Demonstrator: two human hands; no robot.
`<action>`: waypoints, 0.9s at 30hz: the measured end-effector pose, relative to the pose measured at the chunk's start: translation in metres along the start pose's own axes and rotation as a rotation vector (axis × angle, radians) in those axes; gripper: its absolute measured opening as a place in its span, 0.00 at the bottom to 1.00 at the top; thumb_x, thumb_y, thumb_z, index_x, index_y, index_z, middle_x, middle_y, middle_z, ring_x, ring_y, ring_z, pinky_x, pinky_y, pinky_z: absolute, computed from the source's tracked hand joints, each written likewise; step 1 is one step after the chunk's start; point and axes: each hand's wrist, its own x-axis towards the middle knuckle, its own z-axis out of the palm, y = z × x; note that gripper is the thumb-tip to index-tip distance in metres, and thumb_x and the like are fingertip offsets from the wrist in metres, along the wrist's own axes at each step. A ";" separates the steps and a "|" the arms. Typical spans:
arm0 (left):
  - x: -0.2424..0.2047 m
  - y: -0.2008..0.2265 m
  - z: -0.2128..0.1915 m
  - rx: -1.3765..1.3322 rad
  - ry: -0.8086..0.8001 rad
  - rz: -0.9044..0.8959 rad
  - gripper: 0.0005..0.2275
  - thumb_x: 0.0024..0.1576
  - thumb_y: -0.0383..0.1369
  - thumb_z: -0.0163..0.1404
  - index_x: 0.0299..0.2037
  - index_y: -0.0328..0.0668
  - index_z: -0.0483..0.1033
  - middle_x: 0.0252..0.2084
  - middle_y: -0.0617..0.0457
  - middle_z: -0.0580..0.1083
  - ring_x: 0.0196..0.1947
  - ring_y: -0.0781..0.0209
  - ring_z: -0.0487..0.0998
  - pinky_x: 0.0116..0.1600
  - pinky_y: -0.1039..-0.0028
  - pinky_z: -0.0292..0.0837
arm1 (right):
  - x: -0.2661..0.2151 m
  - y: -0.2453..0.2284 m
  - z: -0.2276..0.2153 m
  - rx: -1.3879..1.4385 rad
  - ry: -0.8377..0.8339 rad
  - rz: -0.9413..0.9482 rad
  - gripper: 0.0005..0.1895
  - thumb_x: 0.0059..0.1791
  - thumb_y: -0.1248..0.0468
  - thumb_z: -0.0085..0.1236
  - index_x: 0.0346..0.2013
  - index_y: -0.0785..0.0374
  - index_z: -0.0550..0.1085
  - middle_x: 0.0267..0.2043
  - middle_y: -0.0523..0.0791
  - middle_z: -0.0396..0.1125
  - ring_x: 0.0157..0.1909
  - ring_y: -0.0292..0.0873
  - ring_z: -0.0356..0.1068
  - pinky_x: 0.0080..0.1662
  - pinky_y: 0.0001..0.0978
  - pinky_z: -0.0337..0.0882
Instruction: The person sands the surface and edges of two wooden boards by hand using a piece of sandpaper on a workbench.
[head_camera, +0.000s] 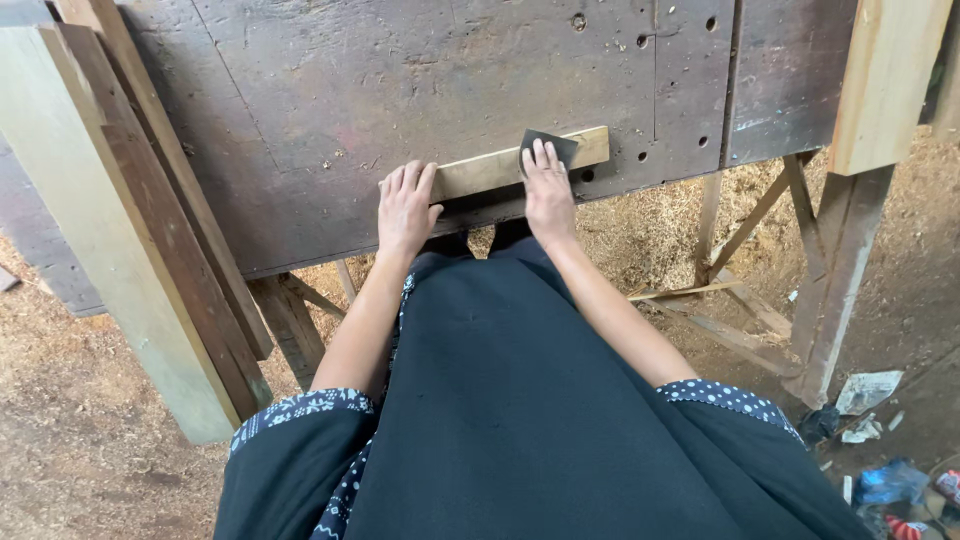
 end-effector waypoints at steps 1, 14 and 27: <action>-0.001 0.000 0.001 -0.001 -0.002 -0.007 0.32 0.42 0.30 0.66 0.60 0.39 0.70 0.57 0.45 0.68 0.60 0.45 0.66 0.65 0.58 0.60 | 0.000 -0.010 -0.001 0.103 -0.094 0.017 0.19 0.60 0.66 0.36 0.64 0.63 0.68 0.68 0.51 0.60 0.69 0.50 0.57 0.68 0.42 0.57; 0.013 -0.001 0.003 -0.013 -0.033 -0.021 0.28 0.39 0.28 0.66 0.53 0.43 0.73 0.51 0.50 0.70 0.55 0.48 0.69 0.59 0.59 0.65 | -0.002 -0.039 0.005 0.379 0.078 -0.321 0.22 0.63 0.62 0.26 0.57 0.69 0.70 0.57 0.53 0.69 0.58 0.48 0.68 0.63 0.39 0.65; 0.012 -0.001 0.003 -0.011 -0.082 -0.041 0.29 0.43 0.28 0.65 0.58 0.44 0.70 0.55 0.47 0.68 0.60 0.47 0.67 0.63 0.58 0.63 | -0.013 -0.013 0.026 0.212 -0.207 -0.233 0.24 0.57 0.68 0.38 0.68 0.59 0.67 0.76 0.48 0.54 0.78 0.47 0.50 0.76 0.44 0.48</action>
